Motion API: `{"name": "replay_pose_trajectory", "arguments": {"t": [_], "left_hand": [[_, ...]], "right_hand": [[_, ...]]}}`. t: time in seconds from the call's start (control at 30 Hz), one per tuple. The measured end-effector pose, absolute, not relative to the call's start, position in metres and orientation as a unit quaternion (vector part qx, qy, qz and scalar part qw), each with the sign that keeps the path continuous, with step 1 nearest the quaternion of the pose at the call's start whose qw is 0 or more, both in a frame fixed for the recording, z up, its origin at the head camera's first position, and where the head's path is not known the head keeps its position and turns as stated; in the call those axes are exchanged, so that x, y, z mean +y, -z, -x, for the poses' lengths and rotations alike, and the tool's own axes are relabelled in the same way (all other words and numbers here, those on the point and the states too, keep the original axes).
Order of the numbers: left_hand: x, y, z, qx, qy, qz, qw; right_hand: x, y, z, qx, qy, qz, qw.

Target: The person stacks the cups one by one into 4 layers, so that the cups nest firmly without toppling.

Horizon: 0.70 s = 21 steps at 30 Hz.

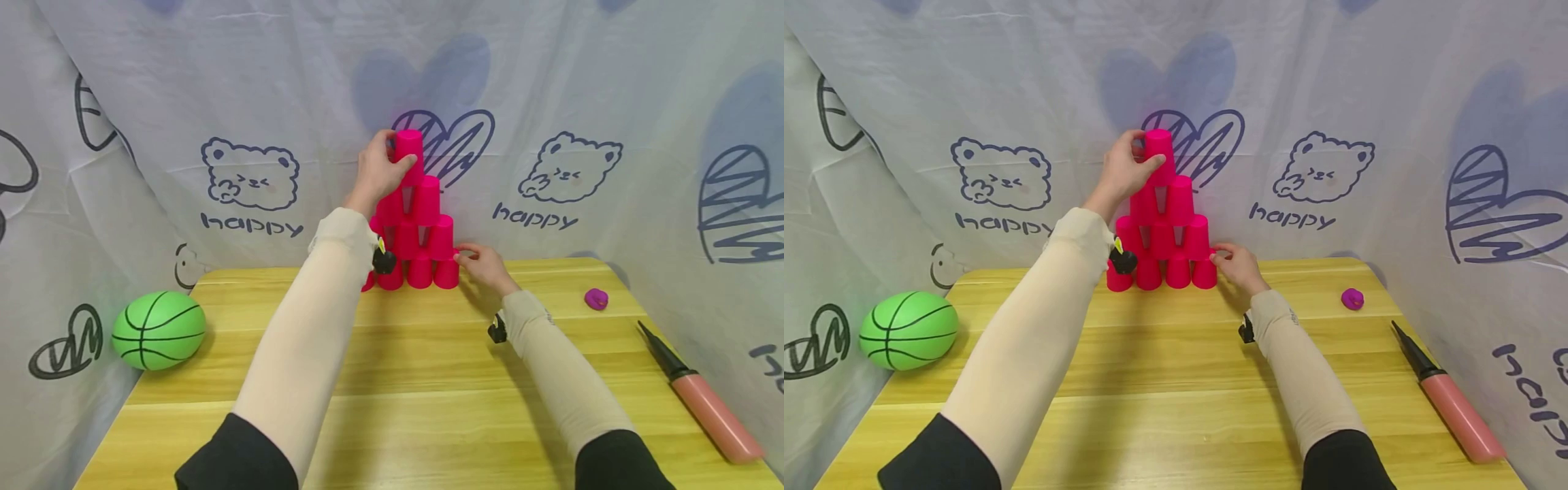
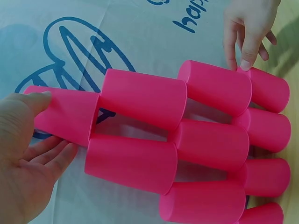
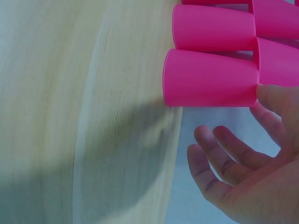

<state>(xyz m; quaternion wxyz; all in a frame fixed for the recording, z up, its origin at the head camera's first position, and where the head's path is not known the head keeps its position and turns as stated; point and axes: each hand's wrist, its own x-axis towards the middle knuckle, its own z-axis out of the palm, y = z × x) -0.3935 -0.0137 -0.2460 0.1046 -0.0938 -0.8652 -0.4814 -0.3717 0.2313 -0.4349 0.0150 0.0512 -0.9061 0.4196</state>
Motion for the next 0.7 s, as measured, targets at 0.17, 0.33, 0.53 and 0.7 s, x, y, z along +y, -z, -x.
{"name": "replay_pose_trajectory", "arguments": {"t": [0.17, 0.33, 0.53, 0.7], "left_hand": [[-0.016, 0.247, 0.392, -0.867, 0.48, 0.088, 0.1], [-0.022, 0.249, 0.393, -0.864, 0.482, 0.097, 0.11], [-0.032, 0.249, 0.393, -0.861, 0.487, 0.111, 0.102], [-0.047, 0.25, 0.393, -0.858, 0.484, 0.127, 0.118]], "right_hand": [[0.23, 0.433, 0.371, -0.909, -0.413, -0.05, 0.008], [0.229, 0.432, 0.372, -0.913, -0.405, -0.055, 0.01], [0.233, 0.433, 0.373, -0.913, -0.403, -0.059, 0.016], [0.24, 0.432, 0.373, -0.913, -0.403, -0.064, 0.026]]}}
